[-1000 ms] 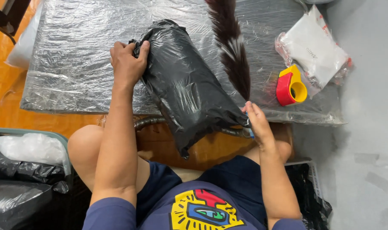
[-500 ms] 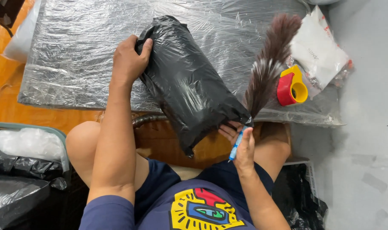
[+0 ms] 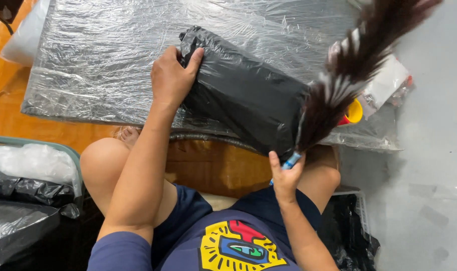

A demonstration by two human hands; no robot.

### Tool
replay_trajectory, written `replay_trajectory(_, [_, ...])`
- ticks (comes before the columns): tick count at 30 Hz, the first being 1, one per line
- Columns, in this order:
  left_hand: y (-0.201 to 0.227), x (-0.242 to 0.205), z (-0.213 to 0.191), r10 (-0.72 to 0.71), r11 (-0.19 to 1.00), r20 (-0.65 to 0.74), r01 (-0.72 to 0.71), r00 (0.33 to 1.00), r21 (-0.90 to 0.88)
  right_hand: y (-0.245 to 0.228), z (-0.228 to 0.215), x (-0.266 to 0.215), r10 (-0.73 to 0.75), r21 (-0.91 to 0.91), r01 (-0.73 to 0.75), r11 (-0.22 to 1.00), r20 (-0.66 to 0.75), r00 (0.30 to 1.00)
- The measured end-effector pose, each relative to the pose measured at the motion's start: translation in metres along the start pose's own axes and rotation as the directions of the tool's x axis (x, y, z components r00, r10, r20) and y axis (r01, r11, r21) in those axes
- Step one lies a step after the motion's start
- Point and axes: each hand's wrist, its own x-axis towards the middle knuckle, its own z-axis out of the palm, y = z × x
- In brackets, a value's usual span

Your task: The person uses a duster to clean a black plastic bag and a large clear plastic bag containing a white pillow, then uses their hands to pull the clear bag over the pillow.

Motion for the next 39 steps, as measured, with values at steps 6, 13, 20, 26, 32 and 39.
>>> replay_trajectory(6, [0.035,-0.019,-0.033,0.006,0.929,0.056,0.015,0.998,-0.370,-0.012,-0.009,0.065,0.184,0.143,-0.169,0.975,-0.103,0.977])
replay_trajectory(13, [0.017,-0.022,-0.005,0.179,0.970,-0.311,-0.221,0.933,-0.104,-0.028,-0.009,0.108,0.183,0.049,-0.178,0.983,-0.139,0.973])
replay_trajectory(20, [0.024,-0.011,0.014,0.136,0.965,0.005,-0.131,0.991,-0.227,-0.033,-0.011,0.122,0.153,0.022,-0.152,0.988,-0.073,0.986])
replay_trajectory(26, [0.031,-0.007,0.024,0.124,0.952,-0.082,-0.142,0.989,-0.271,-0.044,-0.016,0.147,0.172,0.175,-0.170,0.970,0.007,0.985])
replay_trajectory(32, [0.053,-0.016,0.007,0.019,0.954,-0.085,-0.044,0.996,-0.297,-0.033,-0.021,0.188,0.219,0.472,-0.198,0.859,0.012,0.976])
replay_trajectory(39, [0.049,0.013,0.009,-0.123,0.951,-0.047,0.105,0.991,-0.291,-0.033,-0.010,0.114,-0.036,0.269,-0.009,0.963,0.160,0.986])
